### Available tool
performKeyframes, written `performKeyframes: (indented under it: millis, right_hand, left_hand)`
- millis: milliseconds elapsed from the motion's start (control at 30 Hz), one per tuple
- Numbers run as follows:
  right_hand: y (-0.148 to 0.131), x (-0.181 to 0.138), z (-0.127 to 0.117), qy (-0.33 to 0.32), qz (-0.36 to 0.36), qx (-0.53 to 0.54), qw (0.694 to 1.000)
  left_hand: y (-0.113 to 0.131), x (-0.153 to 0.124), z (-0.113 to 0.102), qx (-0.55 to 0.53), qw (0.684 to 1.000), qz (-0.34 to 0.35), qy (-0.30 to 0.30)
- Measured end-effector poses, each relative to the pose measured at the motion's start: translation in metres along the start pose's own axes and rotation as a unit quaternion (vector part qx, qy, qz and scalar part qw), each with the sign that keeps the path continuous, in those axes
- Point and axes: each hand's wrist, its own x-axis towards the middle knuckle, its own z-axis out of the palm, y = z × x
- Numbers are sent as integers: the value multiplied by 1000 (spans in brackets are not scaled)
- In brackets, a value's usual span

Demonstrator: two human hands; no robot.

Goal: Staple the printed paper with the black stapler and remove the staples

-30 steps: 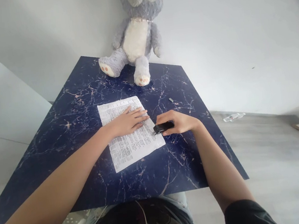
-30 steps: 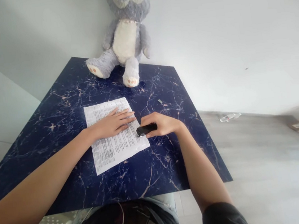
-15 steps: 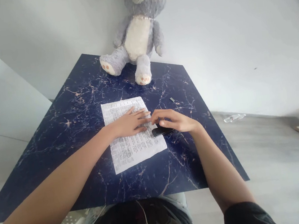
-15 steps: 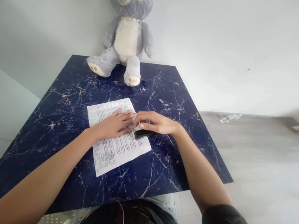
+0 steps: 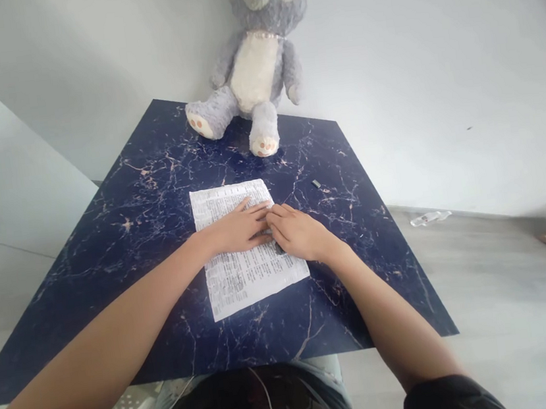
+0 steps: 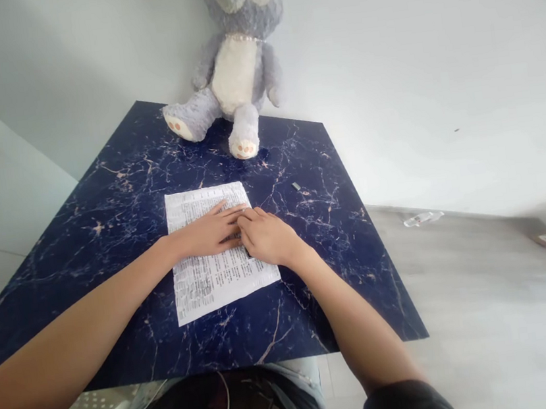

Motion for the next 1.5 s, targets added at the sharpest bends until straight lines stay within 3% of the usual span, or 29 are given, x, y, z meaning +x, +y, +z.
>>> performKeyframes:
  millis: [267,667,767,867,1000,1100,1233,1300,1367,1433,1500]
  right_hand:
    - [-13,5,7,-11,17,-118,993]
    - [-23,8,16,-5,27,-160,987]
    - [-18,7,9,-5,22,-103,994]
    - [0,0,-7,-4,-15,56,998]
    - [30,-10,-30,-132,-121,237,955]
    - [50,-18,-43,-170,-144,263,939]
    - [82,-36,-57,-188,-92,259,943]
    - [94,-42,-64,-189,-49,280,940]
    - [95,-40,-66,-148,21,307,940]
    - [79,-26,-59,-73,105,306,943]
    - [51,-1,-40,12,175,266,948]
  left_hand:
    - [-4,-2,1,-12,1000,6,-7]
    - [-6,-2,-1,12,1000,5,-22]
    - [-3,-1,-4,25,999,2,-36]
    - [-1,-1,-7,15,999,7,-39]
    - [0,-1,-11,-6,999,-3,-35]
    - [-1,-2,-12,-12,999,-14,-34]
    - [-2,-1,-11,-40,999,-10,-21]
    - [-2,0,-12,-76,997,6,20]
    - [-3,-2,-17,-140,982,8,127]
    - [-8,-6,-24,-212,935,-19,284]
    - [-16,-12,-32,-264,863,-59,428]
